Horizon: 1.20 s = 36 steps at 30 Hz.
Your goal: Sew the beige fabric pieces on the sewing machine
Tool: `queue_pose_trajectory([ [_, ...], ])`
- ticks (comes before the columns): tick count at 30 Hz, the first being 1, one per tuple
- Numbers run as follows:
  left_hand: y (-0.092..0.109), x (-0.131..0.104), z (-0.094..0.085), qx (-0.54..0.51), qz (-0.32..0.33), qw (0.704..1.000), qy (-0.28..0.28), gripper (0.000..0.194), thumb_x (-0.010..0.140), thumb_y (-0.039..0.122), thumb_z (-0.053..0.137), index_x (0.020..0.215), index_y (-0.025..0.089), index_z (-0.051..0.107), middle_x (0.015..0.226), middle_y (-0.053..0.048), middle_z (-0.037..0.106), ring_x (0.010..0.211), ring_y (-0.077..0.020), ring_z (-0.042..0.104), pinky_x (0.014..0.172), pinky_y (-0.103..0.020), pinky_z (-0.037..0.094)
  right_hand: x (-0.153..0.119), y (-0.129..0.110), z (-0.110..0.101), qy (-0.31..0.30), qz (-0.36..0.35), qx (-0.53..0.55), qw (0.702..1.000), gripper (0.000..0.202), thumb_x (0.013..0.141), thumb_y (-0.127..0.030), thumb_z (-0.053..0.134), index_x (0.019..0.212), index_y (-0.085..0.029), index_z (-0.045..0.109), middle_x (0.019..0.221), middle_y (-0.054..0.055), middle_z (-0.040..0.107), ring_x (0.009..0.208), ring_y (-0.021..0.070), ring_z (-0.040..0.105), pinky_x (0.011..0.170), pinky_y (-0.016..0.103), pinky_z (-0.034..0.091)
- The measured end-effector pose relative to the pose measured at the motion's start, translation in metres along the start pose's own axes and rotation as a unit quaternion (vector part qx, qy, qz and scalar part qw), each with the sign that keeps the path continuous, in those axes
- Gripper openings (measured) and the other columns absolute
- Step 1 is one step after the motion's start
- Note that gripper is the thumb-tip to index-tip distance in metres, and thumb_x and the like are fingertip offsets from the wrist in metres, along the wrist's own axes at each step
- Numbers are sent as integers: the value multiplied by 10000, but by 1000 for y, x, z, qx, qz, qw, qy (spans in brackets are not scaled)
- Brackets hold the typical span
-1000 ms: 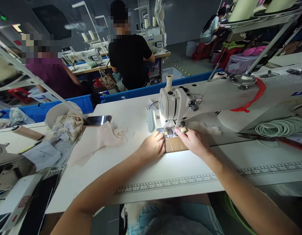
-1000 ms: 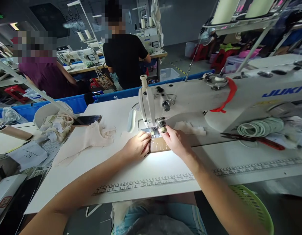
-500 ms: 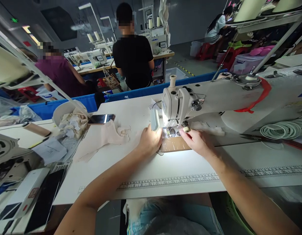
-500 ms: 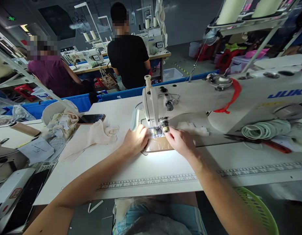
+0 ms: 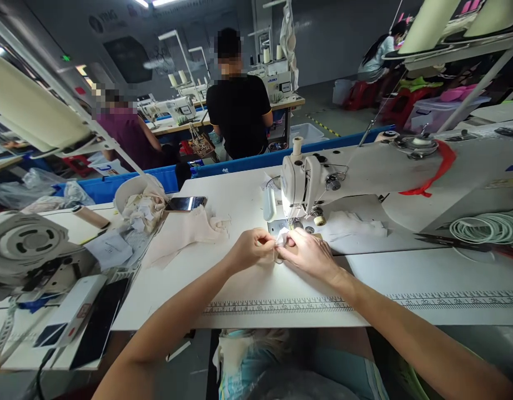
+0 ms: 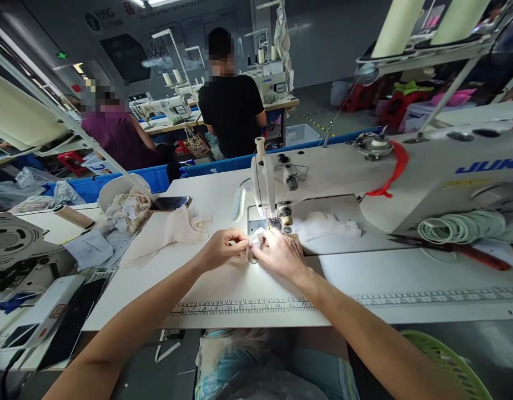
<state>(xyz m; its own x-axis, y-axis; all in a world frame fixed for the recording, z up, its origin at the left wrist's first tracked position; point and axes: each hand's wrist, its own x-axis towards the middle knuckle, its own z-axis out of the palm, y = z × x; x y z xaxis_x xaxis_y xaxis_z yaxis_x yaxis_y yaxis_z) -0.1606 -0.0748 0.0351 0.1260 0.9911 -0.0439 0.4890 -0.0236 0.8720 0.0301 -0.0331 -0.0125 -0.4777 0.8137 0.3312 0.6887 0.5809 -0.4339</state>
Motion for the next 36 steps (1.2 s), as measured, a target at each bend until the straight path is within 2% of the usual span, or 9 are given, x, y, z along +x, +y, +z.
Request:
queue_pose_trajectory([
  [5,-3,-23,-3,-18,-28,998,52,224,867,397,499,802,188,550,679,18,563,604,-123,505,556,-230,397,2,4,1,36,-19,152,987,187,871,-279,493,703,-219,551,750,22,632,635,138,540,604,281,392],
  [8,-12,-34,-12,-12,-67,997,39,247,933,415,422,881,202,535,549,66,443,482,-117,408,491,-235,318,2,11,-3,-13,-16,239,971,221,910,-355,490,757,-214,567,692,10,643,607,139,577,578,273,430],
  [11,-26,-46,-18,119,-54,991,20,206,947,363,451,889,205,570,557,53,491,498,-133,448,508,-246,305,0,18,-4,-63,-6,269,961,224,923,-382,494,797,-219,585,622,-12,629,554,143,576,529,274,436],
  [16,-52,-61,-25,363,-50,926,88,86,943,249,510,950,209,585,829,-14,713,717,-182,643,621,-264,415,-4,22,-1,19,-121,49,991,251,944,-277,448,747,-240,600,661,37,630,569,179,573,532,321,406],
  [23,-72,-52,-70,511,57,842,163,160,901,96,560,1003,182,648,1057,-90,698,1033,-249,635,816,-365,516,-3,20,5,72,-164,-104,978,350,989,-230,373,812,-189,673,774,92,644,564,175,542,523,339,371],
  [27,-86,-40,-83,482,68,855,179,157,929,120,518,899,183,659,976,-79,716,941,-221,647,818,-358,502,-3,27,-6,65,-146,-48,986,322,993,-259,386,873,-214,682,841,89,673,639,192,595,576,346,427],
  [30,-83,-39,-91,376,57,882,277,145,936,208,509,830,189,607,923,-78,716,899,-205,648,768,-319,504,-6,35,-22,51,-130,-22,990,301,984,-292,416,833,-237,670,797,61,681,662,194,608,597,339,435],
  [34,-53,-61,-101,208,50,886,412,117,974,301,454,937,208,514,795,-28,686,728,-156,639,649,-252,477,-20,39,-42,-4,-136,51,989,267,981,-287,446,852,-242,675,828,31,715,697,162,634,631,299,465],
  [36,-34,-75,-94,184,42,910,369,94,976,302,458,950,220,495,646,39,611,575,-124,572,601,-229,446,-30,36,-46,-12,-166,88,982,240,985,-259,457,935,-237,691,908,38,738,801,164,668,708,291,504],
])
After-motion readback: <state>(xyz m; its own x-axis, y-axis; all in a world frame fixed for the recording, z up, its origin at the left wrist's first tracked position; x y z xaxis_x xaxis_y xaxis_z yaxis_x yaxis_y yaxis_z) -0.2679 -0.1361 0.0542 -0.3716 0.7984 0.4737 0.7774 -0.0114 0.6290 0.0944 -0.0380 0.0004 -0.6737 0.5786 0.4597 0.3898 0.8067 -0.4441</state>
